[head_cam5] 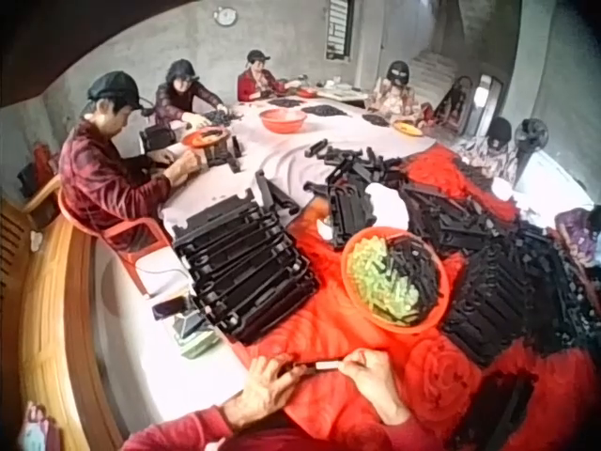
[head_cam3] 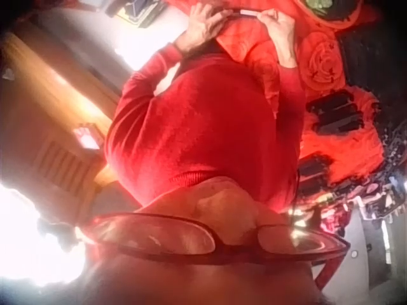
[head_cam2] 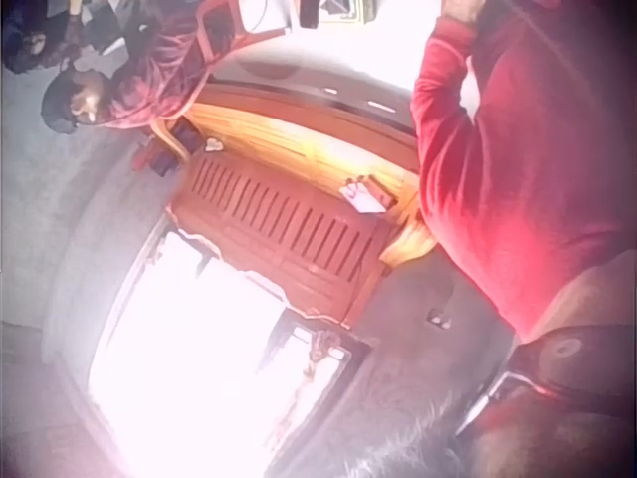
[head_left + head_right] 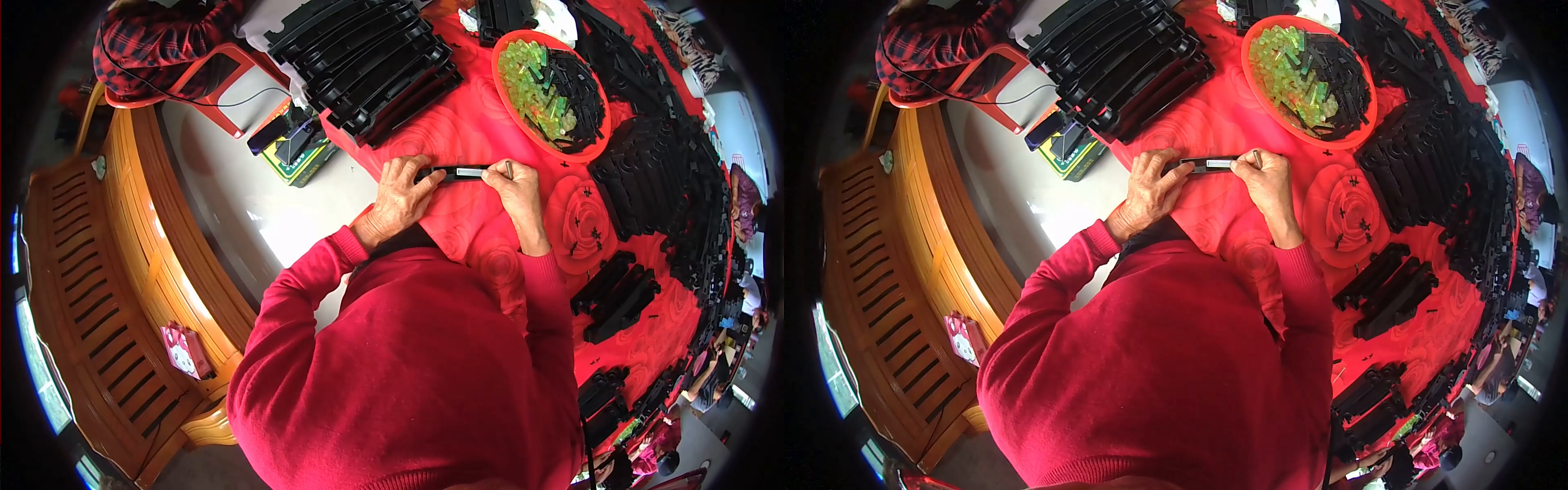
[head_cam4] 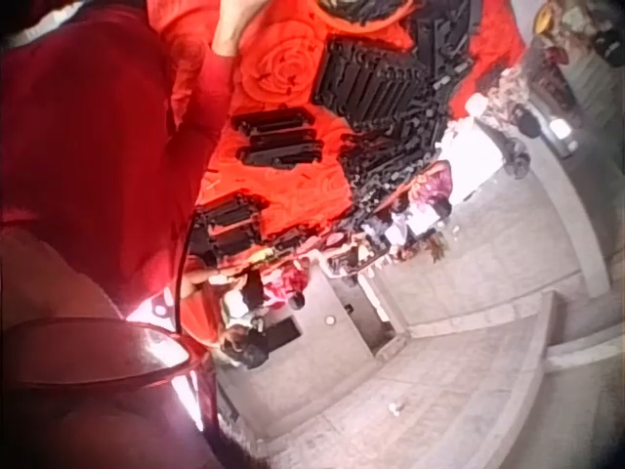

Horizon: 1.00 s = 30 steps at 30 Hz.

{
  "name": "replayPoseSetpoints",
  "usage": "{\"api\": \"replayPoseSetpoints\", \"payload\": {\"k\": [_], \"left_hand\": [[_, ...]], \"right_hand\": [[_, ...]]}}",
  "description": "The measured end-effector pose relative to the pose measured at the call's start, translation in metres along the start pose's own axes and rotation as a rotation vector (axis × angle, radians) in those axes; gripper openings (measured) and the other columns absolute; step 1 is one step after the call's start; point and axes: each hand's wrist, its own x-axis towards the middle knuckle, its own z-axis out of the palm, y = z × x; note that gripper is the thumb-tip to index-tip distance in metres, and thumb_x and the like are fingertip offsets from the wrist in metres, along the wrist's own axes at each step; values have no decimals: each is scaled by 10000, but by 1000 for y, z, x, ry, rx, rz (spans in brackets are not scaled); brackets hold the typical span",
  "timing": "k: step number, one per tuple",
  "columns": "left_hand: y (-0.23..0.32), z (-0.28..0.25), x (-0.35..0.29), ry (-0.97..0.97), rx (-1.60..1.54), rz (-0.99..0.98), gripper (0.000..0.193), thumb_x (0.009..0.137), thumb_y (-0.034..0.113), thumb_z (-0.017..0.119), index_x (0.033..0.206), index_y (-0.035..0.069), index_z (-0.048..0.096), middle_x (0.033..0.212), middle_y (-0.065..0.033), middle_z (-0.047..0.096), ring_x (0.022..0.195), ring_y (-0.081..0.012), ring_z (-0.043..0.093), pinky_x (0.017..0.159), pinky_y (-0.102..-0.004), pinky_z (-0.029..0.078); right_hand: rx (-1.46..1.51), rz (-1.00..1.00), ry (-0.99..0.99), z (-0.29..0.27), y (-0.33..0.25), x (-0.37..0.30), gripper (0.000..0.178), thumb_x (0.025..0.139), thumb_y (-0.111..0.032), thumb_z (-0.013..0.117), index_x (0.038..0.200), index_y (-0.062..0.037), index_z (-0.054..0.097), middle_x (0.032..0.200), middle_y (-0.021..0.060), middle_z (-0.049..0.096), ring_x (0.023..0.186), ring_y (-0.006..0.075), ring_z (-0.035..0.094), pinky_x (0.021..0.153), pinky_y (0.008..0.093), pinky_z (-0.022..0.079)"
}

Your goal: The person assembles spirit levels by inserting vials and plastic inserts into black level frames and pressing the components together by hand.

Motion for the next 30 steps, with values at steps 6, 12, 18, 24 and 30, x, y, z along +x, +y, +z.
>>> {"api": "replayPoseSetpoints", "payload": {"k": [6, 12, 18, 24, 30], "left_hand": [[-1, -2, 0, -46, 17, 19, 396, 645, 51, 693, 1033, 110, 638, 1079, -112, 541, 925, -286, 526, 737, -398, 422], [2, -9, 14, -152, 36, 63, 375, 699, 100, 690, 1069, 113, 629, 1053, -106, 548, 916, -274, 531, 747, -392, 435], [-5, -7, 27, -307, 83, 154, 380, 747, 167, 670, 1121, 125, 621, 1015, -98, 560, 886, -262, 545, 765, -389, 462], [-9, -8, 31, -341, 54, 204, 380, 745, 171, 666, 1120, 128, 623, 1006, -93, 566, 877, -256, 549, 769, -387, 464], [-12, -5, 31, -307, -5, 214, 338, 738, 174, 660, 1073, 129, 644, 986, -80, 565, 872, -248, 548, 758, -378, 458]], "right_hand": [[-102, 20, 62, 7, 0, 1, 108, 756, -34, 683, 678, -9, 613, 550, -55, 493, 517, 22, 387, 459, 224, 313], [-258, -31, 175, 16, -3, -4, 124, 754, -72, 678, 690, 4, 604, 527, 21, 530, 489, 68, 452, 471, 277, 372], [-350, -27, 240, 21, -5, -6, 140, 745, -120, 680, 699, -9, 607, 540, 76, 564, 484, 134, 524, 490, 318, 411], [-423, -3, 284, 25, -7, -8, 168, 740, -151, 662, 680, -16, 583, 557, 109, 573, 505, 221, 573, 508, 371, 427], [-474, 6, 319, 31, -11, -12, 180, 742, -176, 635, 694, -18, 562, 623, 151, 595, 590, 343, 596, 546, 438, 437]]}}
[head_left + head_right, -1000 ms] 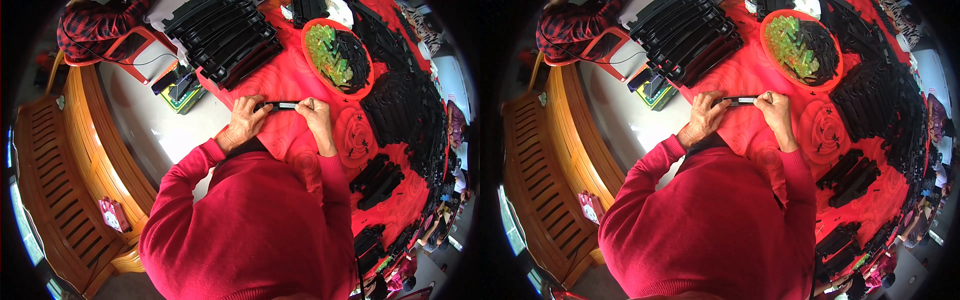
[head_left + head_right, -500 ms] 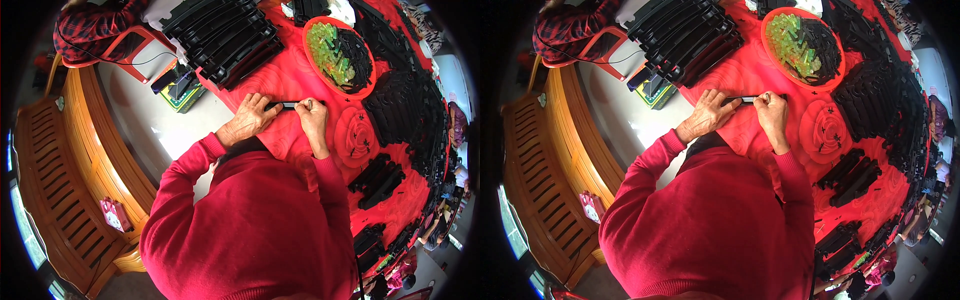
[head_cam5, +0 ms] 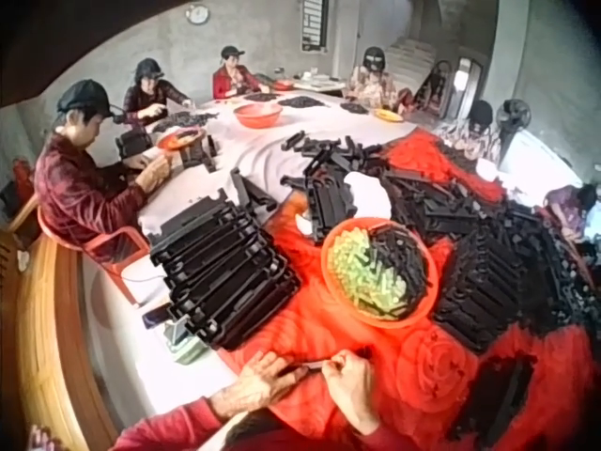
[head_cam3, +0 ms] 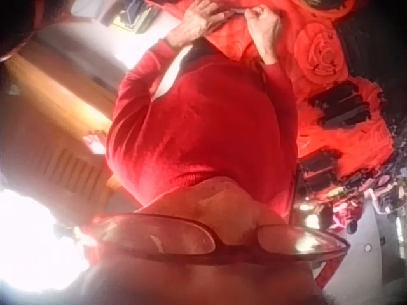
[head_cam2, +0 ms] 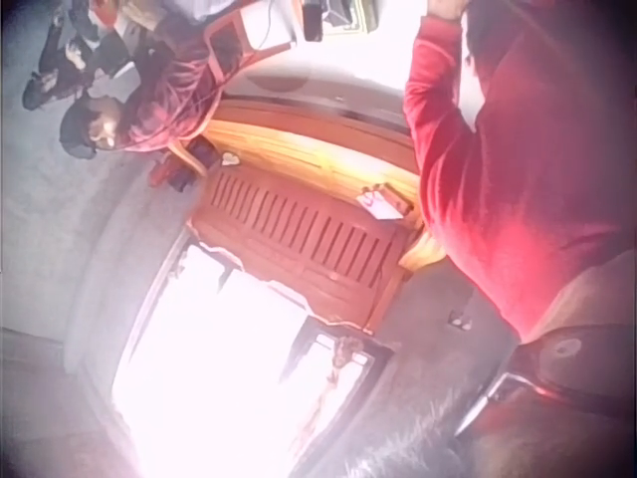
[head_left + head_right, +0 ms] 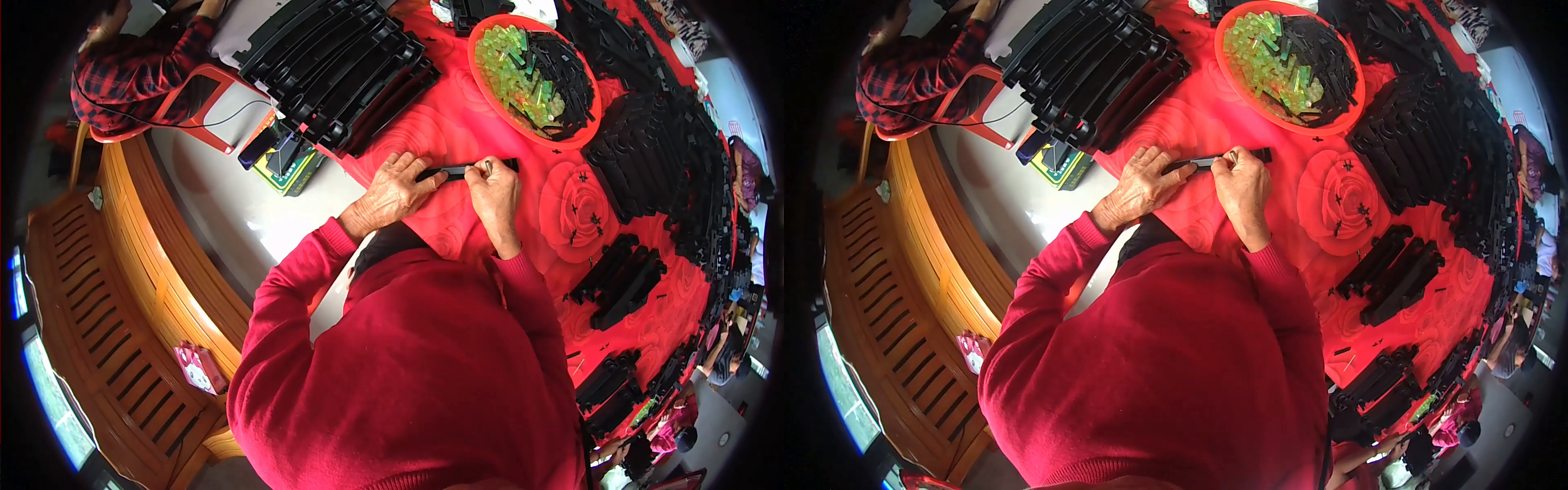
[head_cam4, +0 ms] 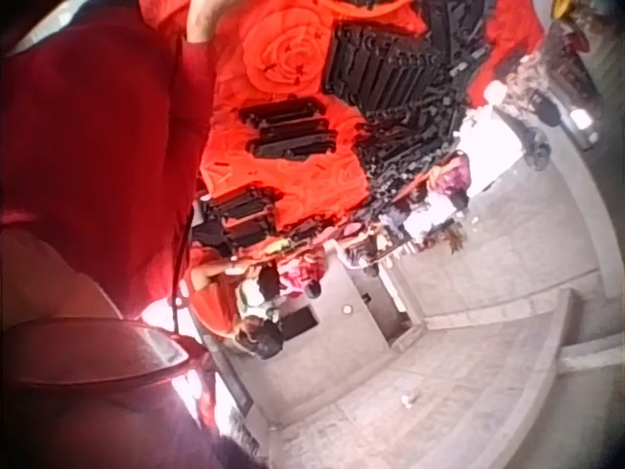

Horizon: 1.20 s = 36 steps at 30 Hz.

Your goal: The person assembles spirit levels by inserting vials and plastic inserts into black level frames and pressing the components together by hand.

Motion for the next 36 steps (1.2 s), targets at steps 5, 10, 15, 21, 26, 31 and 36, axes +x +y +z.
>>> {"api": "replayPoseSetpoints", "payload": {"k": [5, 10, 15, 21, 26, 31, 36], "left_hand": [[-5, -5, 4, -23, -94, 19, 321, 727, 189, 656, 1042, 129, 657, 985, -71, 566, 887, -244, 542, 761, -371, 458], [1, -11, 8, -41, 73, 49, 339, 712, 185, 666, 1046, 129, 657, 1020, -71, 573, 911, -242, 540, 771, -368, 457], [-1, -2, 1, -8, 32, 16, 413, 704, 156, 696, 1113, 137, 635, 1047, -78, 571, 922, -258, 554, 810, -388, 465], [-4, 1, 0, 3, 47, 46, 427, 709, 151, 692, 1129, 115, 625, 1048, -80, 568, 912, -254, 553, 790, -364, 469], [-7, -7, 6, -51, 57, 67, 372, 749, 202, 650, 1105, 98, 625, 1021, -76, 567, 934, -237, 537, 769, -349, 460], [-10, -9, 10, -121, 25, 90, 342, 786, 229, 627, 1102, 100, 627, 1042, -78, 556, 962, -234, 534, 767, -350, 468], [-16, -10, 14, -179, -28, 94, 359, 789, 230, 623, 1124, 100, 616, 1086, -90, 545, 967, -240, 532, 780, -359, 471]], "right_hand": [[-76, -14, 35, 3, 2, -1, 182, 757, -190, 616, 709, -21, 568, 648, 160, 603, 613, 366, 596, 553, 451, 436], [-46, 10, 29, 0, 1, -3, 177, 758, -199, 628, 725, -31, 583, 647, 156, 603, 620, 356, 602, 555, 443, 439], [-44, 35, 9, 0, -1, -3, 182, 758, -209, 640, 729, -37, 589, 647, 146, 607, 628, 344, 609, 562, 436, 444], [-52, 34, 32, 1, 1, -4, 177, 754, -210, 641, 732, -41, 594, 650, 143, 610, 626, 345, 607, 564, 441, 443], [-63, 28, 16, 1, 1, -1, 183, 751, -215, 639, 731, -38, 599, 654, 143, 615, 628, 347, 609, 564, 442, 445], [-50, 45, 1, 0, 0, 0, 179, 749, -211, 644, 733, -37, 605, 653, 144, 617, 624, 346, 611, 564, 444, 447], [-61, 59, 14, 3, 4, 0, 163, 748, -197, 650, 741, -38, 610, 660, 146, 620, 622, 346, 611, 564, 442, 447]]}}
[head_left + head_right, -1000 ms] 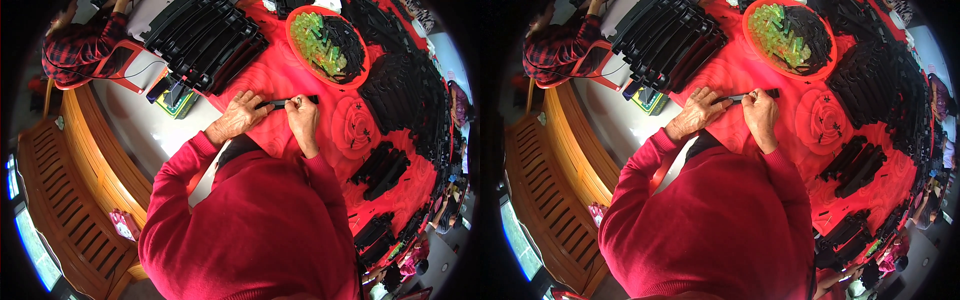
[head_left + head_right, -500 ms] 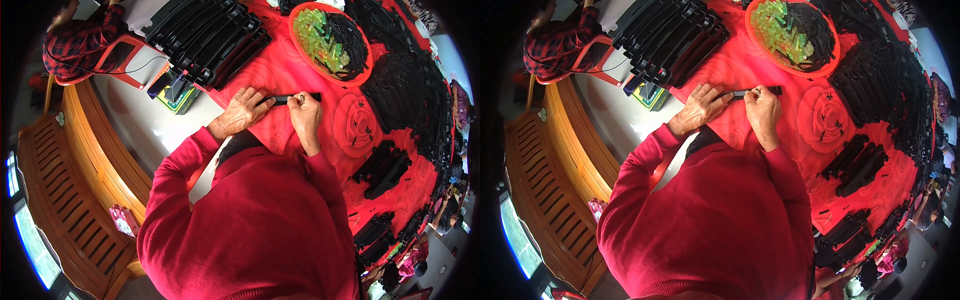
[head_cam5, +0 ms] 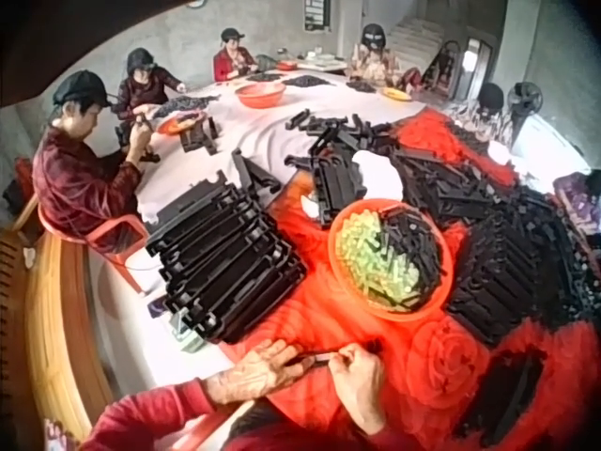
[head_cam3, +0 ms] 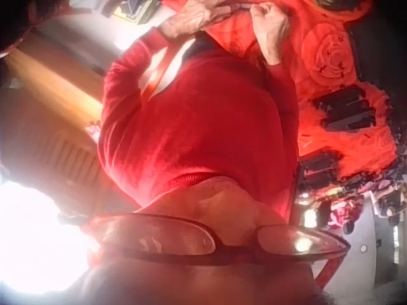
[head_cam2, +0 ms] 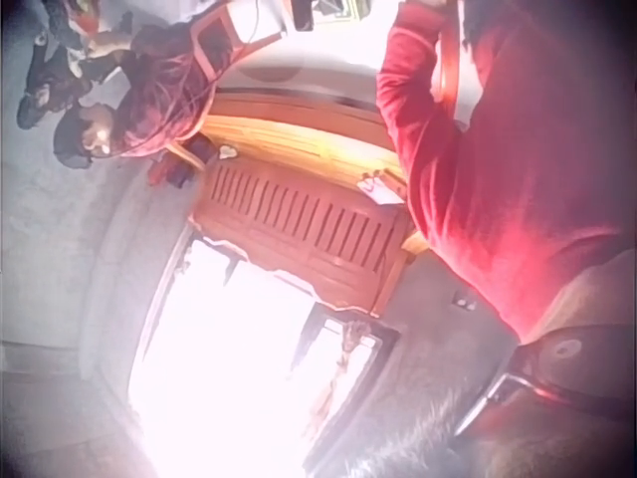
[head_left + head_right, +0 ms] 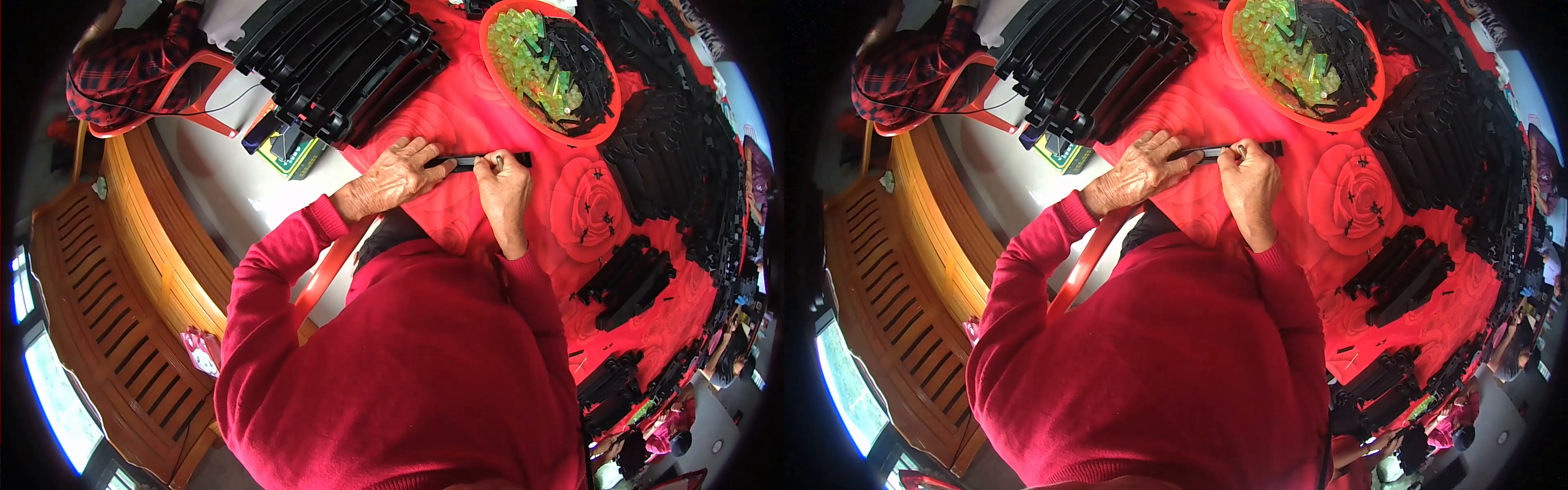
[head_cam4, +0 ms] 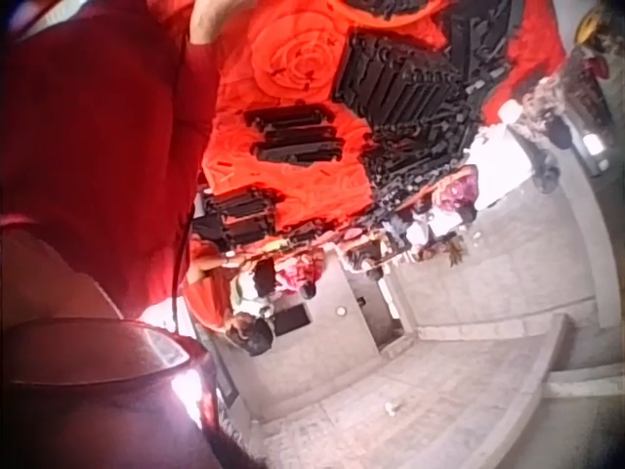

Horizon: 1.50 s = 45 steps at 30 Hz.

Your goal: The person assembles spirit levels by inserting vials and plastic inserts into black level frames and pressing the components together by hand.

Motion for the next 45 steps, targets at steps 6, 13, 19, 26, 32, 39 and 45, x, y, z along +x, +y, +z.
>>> {"api": "replayPoseSetpoints", "payload": {"k": [6, 13, 19, 26, 32, 39, 45], "left_hand": [[-5, 1, 1, 16, -105, 25, 431, 762, 229, 634, 1175, 115, 598, 1127, -101, 529, 973, -253, 524, 786, -367, 476], [-5, 2, 3, -54, -139, -48, 446, 737, 207, 643, 1175, 136, 602, 1051, -86, 517, 966, -250, 509, 761, -377, 475], [-6, 2, 10, -95, -98, -58, 422, 750, 219, 615, 1164, 139, 604, 1024, -83, 505, 960, -252, 508, 745, -387, 481], [-2, 4, 8, -56, -64, -48, 415, 752, 230, 606, 1159, 147, 606, 1032, -93, 509, 965, -259, 508, 745, -391, 487], [1, 0, 10, -80, -35, -60, 469, 768, 236, 618, 1227, 154, 566, 1044, -96, 508, 986, -281, 505, 802, -408, 466], [9, 2, 16, -104, 56, -85, 488, 758, 229, 620, 1240, 180, 560, 1069, -92, 520, 1007, -276, 518, 777, -405, 478], [22, 13, 20, -101, 151, -166, 432, 764, 205, 596, 1195, 183, 595, 1051, -96, 527, 978, -262, 529, 752, -398, 474]], "right_hand": [[5, -26, 38, 2, -2, -2, 168, 749, -194, 655, 742, -38, 594, 673, 144, 621, 629, 349, 607, 561, 435, 445], [56, -45, 17, -1, -3, -3, 151, 751, -159, 653, 731, -31, 576, 656, 139, 598, 587, 326, 588, 539, 424, 428], [83, -108, 53, 5, 4, 0, 140, 762, -133, 639, 734, -19, 564, 634, 133, 577, 543, 301, 560, 519, 409, 412], [90, -164, 40, -2, 4, -1, 66, 771, -75, 603, 794, -13, 598, 651, 153, 586, 566, 291, 588, 533, 387, 444], [571, -157, 106, -8, 11, -5, 151, 895, -122, 566, 849, 4, 636, 773, 62, 660, 673, 127, 584, 642, 267, 472], [990, -76, 89, -41, 7, -2, 485, 960, -363, 415, 819, 40, 646, 490, -71, 303, 418, 35, 280, 396, 208, 233], [1274, -123, -32, -39, 0, 4, 531, 960, -383, 330, 857, 59, 607, 483, -44, 312, 411, 70, 292, 400, 229, 266]]}}
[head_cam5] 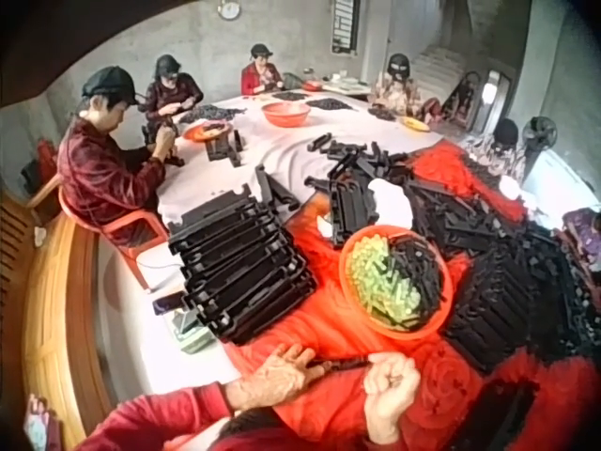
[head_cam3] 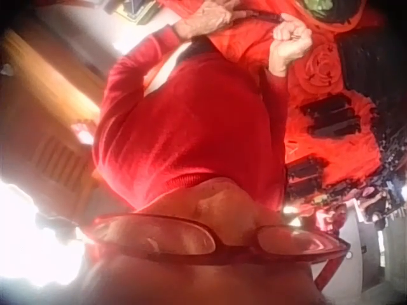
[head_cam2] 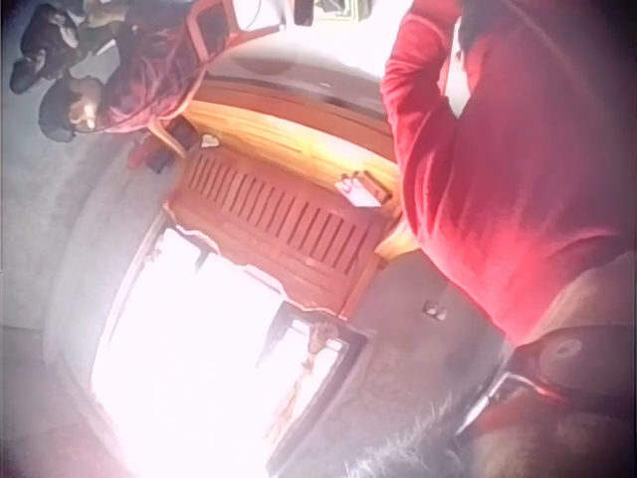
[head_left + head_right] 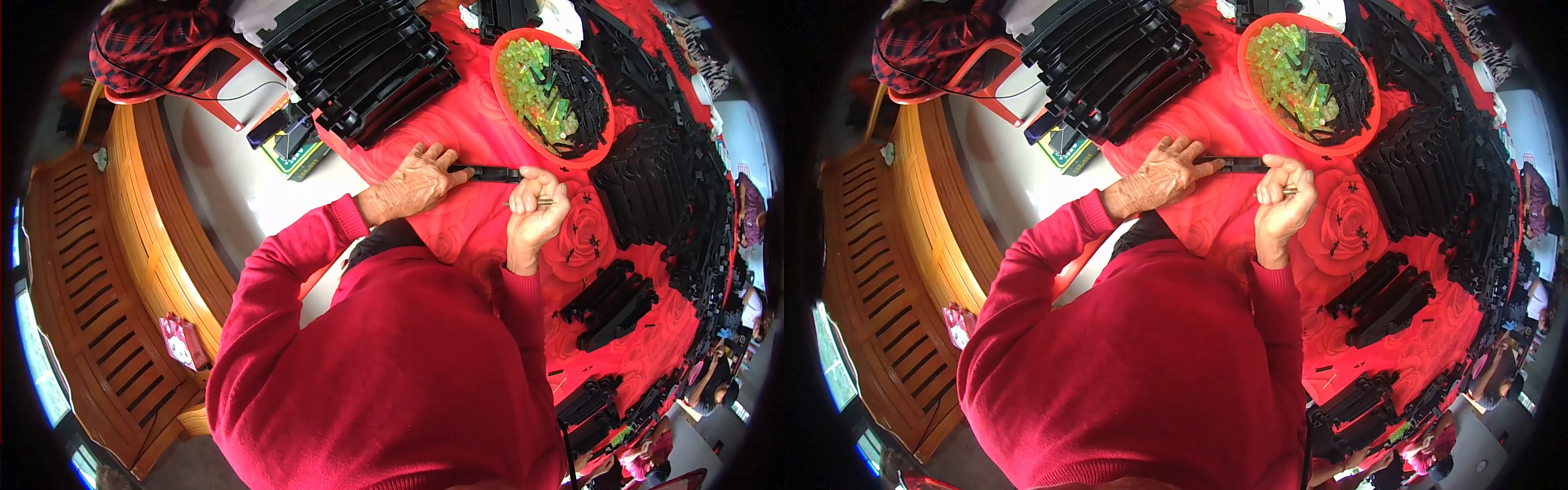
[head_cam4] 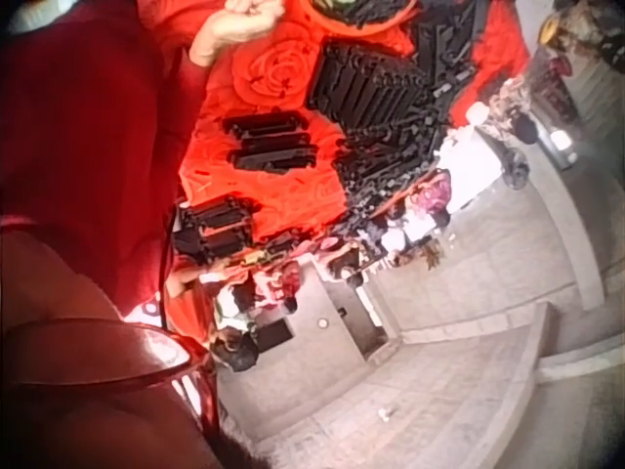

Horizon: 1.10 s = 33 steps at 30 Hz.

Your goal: The person assembles spirit levels by inserting vials and plastic inserts into black level frames and pressing the components together by hand.

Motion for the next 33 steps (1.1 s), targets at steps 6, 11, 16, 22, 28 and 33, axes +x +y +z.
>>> {"api": "replayPoseSetpoints", "payload": {"k": [6, 11, 16, 22, 28, 33], "left_hand": [[16, -1, 3, 49, -64, -138, 356, 750, 180, 614, 1105, 167, 639, 1020, -99, 531, 947, -271, 533, 752, -415, 460], [17, 5, 3, 91, -125, -178, 270, 785, 190, 548, 1032, 161, 651, 971, -103, 525, 937, -269, 517, 752, -414, 442], [14, 7, 3, 155, -174, -138, 269, 777, 203, 553, 1021, 156, 656, 963, -98, 530, 941, -263, 522, 750, -394, 446], [14, 9, 3, 122, -163, -139, 271, 773, 199, 548, 1019, 155, 654, 962, -97, 532, 943, -262, 526, 755, -404, 448], [12, 9, 3, 118, -167, -131, 266, 756, 191, 561, 1004, 142, 646, 959, -101, 540, 939, -263, 530, 755, -403, 450], [10, 6, 3, 99, -180, -121, 260, 740, 192, 574, 983, 134, 645, 952, -99, 542, 932, -261, 533, 752, -396, 450]], "right_hand": [[273, -32, 16, 8, 12, 24, 323, 935, -239, 359, 860, 0, 565, 510, -38, 312, 411, 67, 288, 390, 219, 260], [133, -22, 114, 26, 27, 34, 240, 932, -184, 428, 824, -9, 554, 496, -52, 283, 377, 59, 248, 352, 225, 227], [21, -16, 221, 28, 35, 38, 220, 927, -158, 402, 856, -2, 538, 503, -46, 303, 386, 63, 254, 364, 227, 252], [-34, -48, 190, 27, 40, 35, 192, 920, -133, 398, 878, -4, 534, 514, -28, 334, 400, 69, 269, 375, 230, 260], [-67, -27, 133, 25, 42, 34, 181, 907, -106, 374, 885, 1, 519, 519, -16, 342, 398, 76, 276, 379, 237, 267], [-89, 15, 67, 25, 43, 37, 179, 882, -76, 352, 878, 14, 507, 501, -10, 330, 381, 81, 267, 367, 250, 270]]}}
